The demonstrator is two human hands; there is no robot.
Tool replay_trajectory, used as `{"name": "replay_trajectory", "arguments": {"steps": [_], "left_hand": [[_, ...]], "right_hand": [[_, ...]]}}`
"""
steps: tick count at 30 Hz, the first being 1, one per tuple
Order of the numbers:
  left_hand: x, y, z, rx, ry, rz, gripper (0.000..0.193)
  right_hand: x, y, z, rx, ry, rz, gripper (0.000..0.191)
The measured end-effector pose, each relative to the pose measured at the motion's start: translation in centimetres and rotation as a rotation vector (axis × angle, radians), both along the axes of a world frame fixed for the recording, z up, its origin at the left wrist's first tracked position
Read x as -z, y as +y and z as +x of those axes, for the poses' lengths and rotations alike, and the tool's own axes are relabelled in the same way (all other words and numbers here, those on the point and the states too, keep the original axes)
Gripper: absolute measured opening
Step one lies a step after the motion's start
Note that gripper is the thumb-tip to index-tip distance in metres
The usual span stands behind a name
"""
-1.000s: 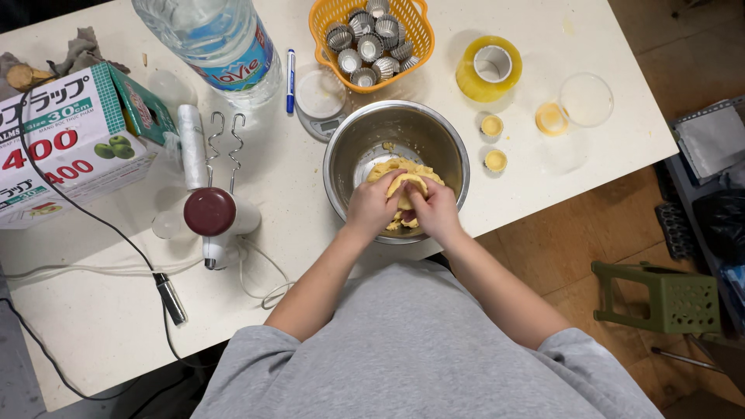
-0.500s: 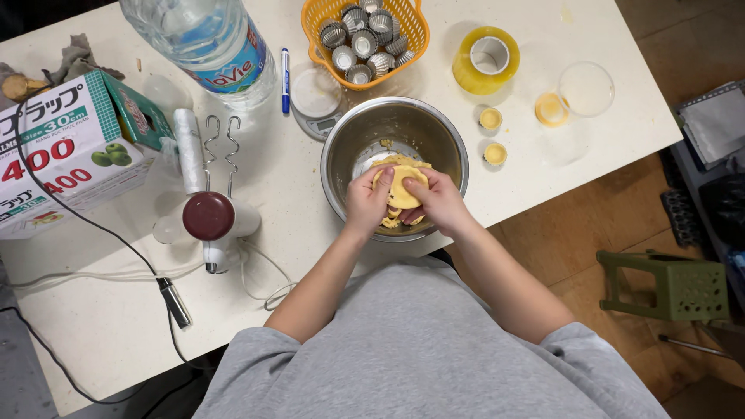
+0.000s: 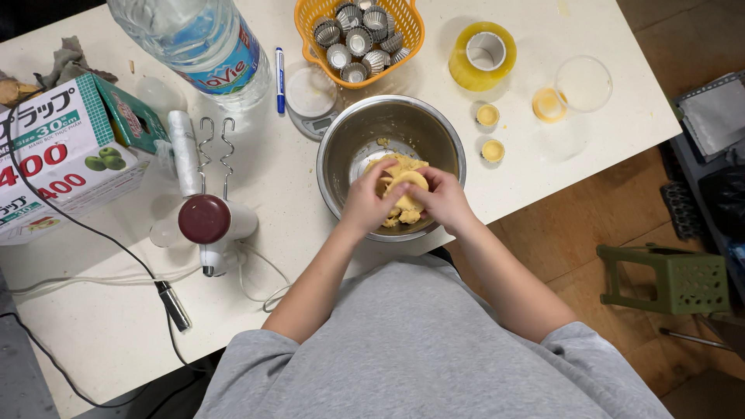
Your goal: The person kneads a ball of dough in a metal mixing bowl, then pinches off small pieces and presses each piece by hand into a small tart mold, setting the filled molds on the table one at a time.
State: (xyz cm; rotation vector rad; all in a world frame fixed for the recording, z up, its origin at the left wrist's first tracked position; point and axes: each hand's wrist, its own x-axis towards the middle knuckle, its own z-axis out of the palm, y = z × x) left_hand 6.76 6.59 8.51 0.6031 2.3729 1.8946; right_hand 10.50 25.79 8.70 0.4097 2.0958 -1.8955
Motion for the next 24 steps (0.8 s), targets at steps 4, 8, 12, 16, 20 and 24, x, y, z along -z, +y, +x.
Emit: {"name": "replay_trajectory", "arguments": {"steps": [4, 8, 12, 16, 20, 24], "left_hand": [[0.6, 1.1, 0.3, -0.077, -0.077, -0.108, 0.034], [1.8, 1.2, -0.3, -0.163, -0.368, 0.075, 0.033], [1.8, -0.2, -0.8, -0.041, -0.094, -0.137, 0.037], [0.5, 0.0, -0.4, 0.019, 0.094, -0.15, 0.035], [-0.8, 1.0, -0.1, 0.079, 0.095, -0.152, 0.037], [-0.9, 1.1, -0.3, 0.018, -0.193, -0.122, 0.031]], "right_hand": [[-0.8, -0.5, 0.0, 0.014, -0.095, -0.08, 0.032], [-2.5, 0.1, -0.2, 0.02, -0.243, -0.367, 0.034], [-2.1, 0.4, -0.1, -0.033, -0.167, -0.127, 0.041], [0.4, 0.4, 0.2, -0.028, 0.004, 0.013, 0.037], [1.7, 0.4, 0.4, -0.12, 0.085, 0.05, 0.024], [0.1, 0.1, 0.4, -0.059, -0.15, -0.075, 0.03]]}}
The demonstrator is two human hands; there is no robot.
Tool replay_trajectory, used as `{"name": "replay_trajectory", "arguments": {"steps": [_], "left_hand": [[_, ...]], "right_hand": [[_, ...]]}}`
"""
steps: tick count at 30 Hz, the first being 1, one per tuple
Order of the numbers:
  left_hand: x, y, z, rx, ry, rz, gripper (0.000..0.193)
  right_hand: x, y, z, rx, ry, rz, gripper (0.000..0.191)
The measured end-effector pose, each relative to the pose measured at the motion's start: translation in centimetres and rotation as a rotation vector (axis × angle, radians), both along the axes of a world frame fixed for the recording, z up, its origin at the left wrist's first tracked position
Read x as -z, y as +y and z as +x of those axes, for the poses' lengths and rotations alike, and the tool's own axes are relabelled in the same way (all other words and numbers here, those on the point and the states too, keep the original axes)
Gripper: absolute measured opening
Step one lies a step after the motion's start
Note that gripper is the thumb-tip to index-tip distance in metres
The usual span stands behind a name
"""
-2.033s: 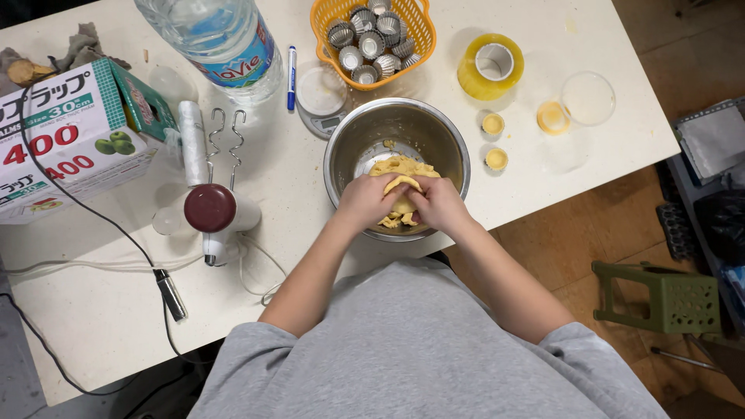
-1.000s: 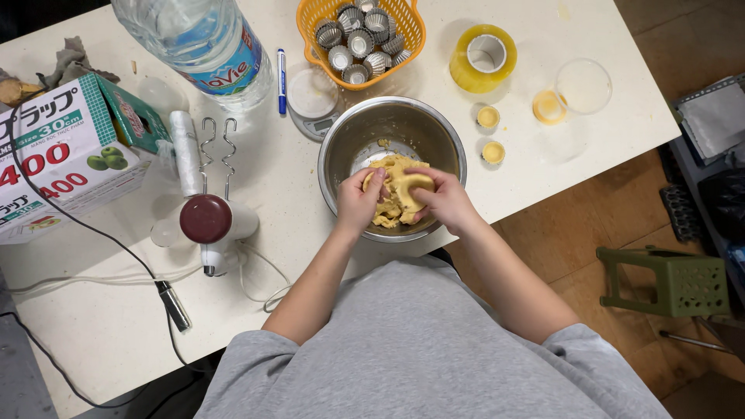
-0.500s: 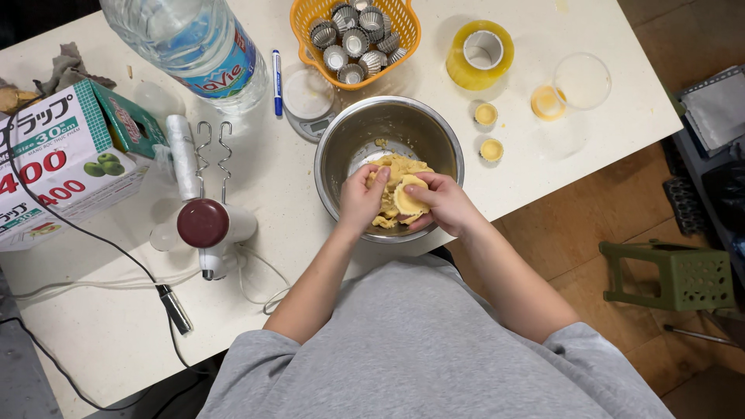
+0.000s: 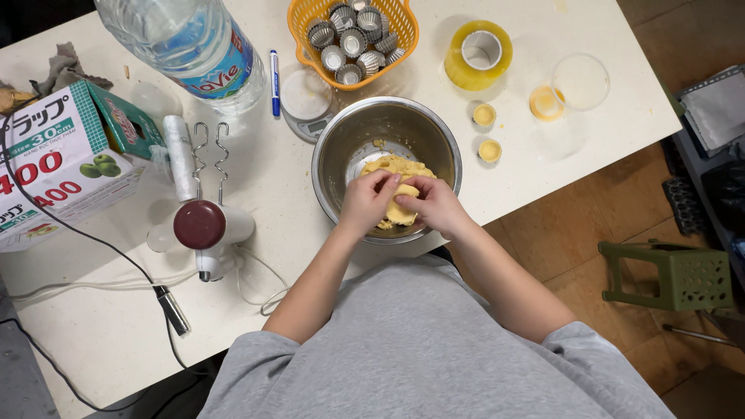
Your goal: The person kneads a ball of dough in a metal mixing bowl, then pinches off small pieces and presses each piece by hand into a small tart mold, setting the filled molds on the table one at a time.
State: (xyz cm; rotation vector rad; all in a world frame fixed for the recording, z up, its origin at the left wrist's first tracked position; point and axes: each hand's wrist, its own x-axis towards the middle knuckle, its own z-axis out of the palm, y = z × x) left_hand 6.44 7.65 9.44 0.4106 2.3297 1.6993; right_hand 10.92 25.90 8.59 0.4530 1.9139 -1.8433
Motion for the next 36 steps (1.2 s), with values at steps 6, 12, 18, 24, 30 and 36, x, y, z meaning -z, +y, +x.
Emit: {"name": "replay_trajectory", "arguments": {"steps": [6, 12, 18, 24, 30, 36], "left_hand": [[1.5, -1.7, -0.8, -0.051, -0.016, -0.1, 0.037], [1.7, -1.2, -1.1, 0.032, 0.344, -0.139, 0.044], [1.9, 0.4, -0.5, 0.052, -0.09, 0.028, 0.038], [2.8, -0.2, -0.8, -0.106, -0.209, 0.105, 0.037], [0.4, -1.0, -0.2, 0.024, 0.364, 0.051, 0.03], [-0.9, 0.4, 0.7, 0.126, -0.18, 0.031, 0.036]], "right_hand": [[-2.8, -0.2, -0.3, 0.062, -0.037, -0.219, 0.025], [-1.1, 0.5, -0.8, 0.072, 0.086, -0.045, 0.037], [0.0, 0.8, -0.6, 0.039, 0.014, -0.087, 0.03], [-0.7, 1.2, -0.2, 0.129, -0.076, -0.304, 0.033], [-0.2, 1.0, -0.5, 0.081, 0.222, 0.055, 0.03], [-1.1, -0.3, -0.1, 0.182, 0.234, 0.091, 0.027]]}}
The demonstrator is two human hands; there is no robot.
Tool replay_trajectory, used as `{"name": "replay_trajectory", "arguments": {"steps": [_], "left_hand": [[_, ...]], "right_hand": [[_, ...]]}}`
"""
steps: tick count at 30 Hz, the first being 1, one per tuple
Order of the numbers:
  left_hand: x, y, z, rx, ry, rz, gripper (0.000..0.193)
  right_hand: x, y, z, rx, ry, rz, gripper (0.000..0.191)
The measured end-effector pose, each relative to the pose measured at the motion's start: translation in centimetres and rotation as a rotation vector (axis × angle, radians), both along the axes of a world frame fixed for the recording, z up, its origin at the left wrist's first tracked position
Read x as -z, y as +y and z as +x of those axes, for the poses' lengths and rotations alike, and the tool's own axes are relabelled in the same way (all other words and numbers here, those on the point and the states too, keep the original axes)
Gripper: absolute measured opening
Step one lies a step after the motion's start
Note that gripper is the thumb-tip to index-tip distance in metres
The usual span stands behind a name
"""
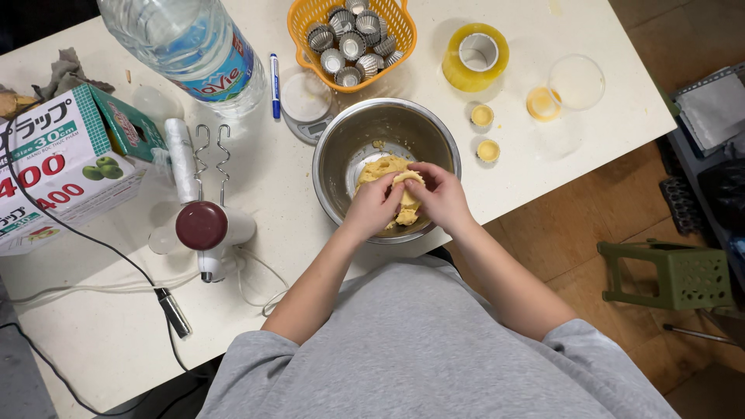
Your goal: The person kneads a ball of dough in a metal mixing bowl, then pinches off small pieces and presses each piece by hand into a small tart mold, setting the filled molds on the table one at a time.
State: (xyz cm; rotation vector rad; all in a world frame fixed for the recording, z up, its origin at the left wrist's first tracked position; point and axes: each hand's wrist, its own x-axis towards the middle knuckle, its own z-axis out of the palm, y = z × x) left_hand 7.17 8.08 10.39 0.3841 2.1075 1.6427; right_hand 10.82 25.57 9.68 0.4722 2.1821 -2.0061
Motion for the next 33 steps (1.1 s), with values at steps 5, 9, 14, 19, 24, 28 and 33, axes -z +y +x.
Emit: {"name": "replay_trajectory", "arguments": {"steps": [5, 9, 14, 19, 24, 28, 33], "left_hand": [[0.7, 0.0, 0.1, -0.136, 0.283, -0.067, 0.03], [0.8, -0.3, 0.0, -0.075, 0.21, -0.01, 0.026], [0.2, -0.1, 0.3, -0.199, 0.168, 0.019, 0.026], [0.4, -0.7, -0.1, -0.138, 0.352, -0.023, 0.022], [1.2, -0.3, 0.0, -0.255, 0.486, -0.024, 0.022], [1.4, -0.4, 0.1, -0.24, 0.442, -0.012, 0.026], [1.6, -0.1, 0.8, -0.305, 0.468, -0.038, 0.024]], "right_hand": [[-1.5, -0.5, 0.2, -0.11, -0.035, 0.36, 0.024], [-1.7, -0.6, 0.1, -0.217, 0.087, 0.429, 0.024], [-1.6, -1.5, 0.2, -0.025, 0.065, 0.144, 0.023], [-1.9, -1.3, 0.0, -0.152, 0.103, 0.342, 0.023], [-1.1, -2.7, 0.2, 0.062, 0.122, 0.062, 0.028], [-0.7, -2.3, 0.0, -0.082, 0.153, 0.224, 0.025], [0.0, -2.2, 0.3, 0.006, 0.108, 0.08, 0.027]]}}
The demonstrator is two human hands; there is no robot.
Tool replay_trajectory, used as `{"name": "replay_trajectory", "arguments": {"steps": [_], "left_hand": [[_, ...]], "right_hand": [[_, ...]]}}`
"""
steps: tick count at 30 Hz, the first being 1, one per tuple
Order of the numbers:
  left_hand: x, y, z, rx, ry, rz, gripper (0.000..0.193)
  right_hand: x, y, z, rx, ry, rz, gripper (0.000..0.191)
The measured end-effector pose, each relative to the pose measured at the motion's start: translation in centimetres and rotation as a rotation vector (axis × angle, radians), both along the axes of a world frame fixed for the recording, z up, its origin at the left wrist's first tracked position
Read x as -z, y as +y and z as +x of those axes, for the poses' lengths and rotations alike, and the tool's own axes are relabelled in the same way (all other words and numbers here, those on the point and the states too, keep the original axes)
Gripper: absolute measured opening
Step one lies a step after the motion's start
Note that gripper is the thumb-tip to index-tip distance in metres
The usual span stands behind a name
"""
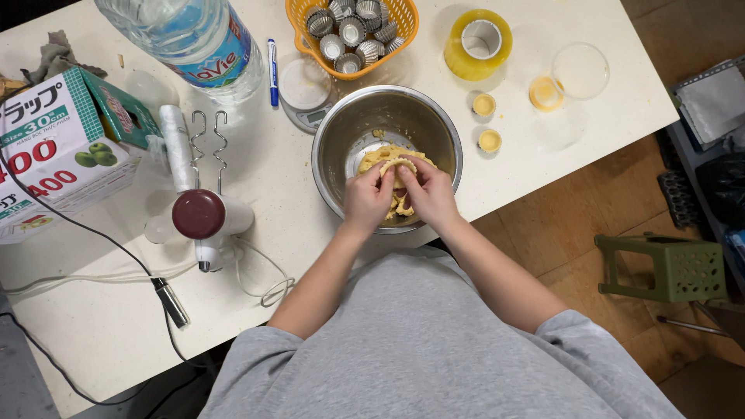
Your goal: The person kneads a ball of dough in a metal mixing bowl, then pinches off small pieces and presses each piece by hand into a small tart mold, setting the filled molds on the table one at a time.
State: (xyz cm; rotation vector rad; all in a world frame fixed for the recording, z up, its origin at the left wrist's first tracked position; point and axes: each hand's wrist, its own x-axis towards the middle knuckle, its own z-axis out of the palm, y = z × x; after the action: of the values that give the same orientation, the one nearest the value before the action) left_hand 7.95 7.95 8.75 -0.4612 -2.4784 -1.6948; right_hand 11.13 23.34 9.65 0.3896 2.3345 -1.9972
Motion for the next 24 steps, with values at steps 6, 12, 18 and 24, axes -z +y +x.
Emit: {"name": "replay_trajectory", "arguments": {"steps": [6, 12, 18, 24], "left_hand": [[0.4, -0.4, -0.2, 0.077, 0.042, 0.013, 0.026], [0.7, -0.1, 0.1, -0.087, -0.023, 0.03, 0.027], [0.9, 0.0, -0.2, -0.003, 0.122, -0.077, 0.023], [0.9, 0.0, -0.2, -0.042, -0.017, -0.034, 0.025]], "right_hand": [[0.4, 0.3, -0.1, -0.182, 0.057, 0.223, 0.021], [-0.6, -0.3, 0.0, -0.018, 0.025, 0.039, 0.021], [-1.1, 0.2, -0.4, -0.171, 0.086, 0.286, 0.022], [-0.3, 0.2, -0.5, -0.128, 0.006, 0.024, 0.02]]}}
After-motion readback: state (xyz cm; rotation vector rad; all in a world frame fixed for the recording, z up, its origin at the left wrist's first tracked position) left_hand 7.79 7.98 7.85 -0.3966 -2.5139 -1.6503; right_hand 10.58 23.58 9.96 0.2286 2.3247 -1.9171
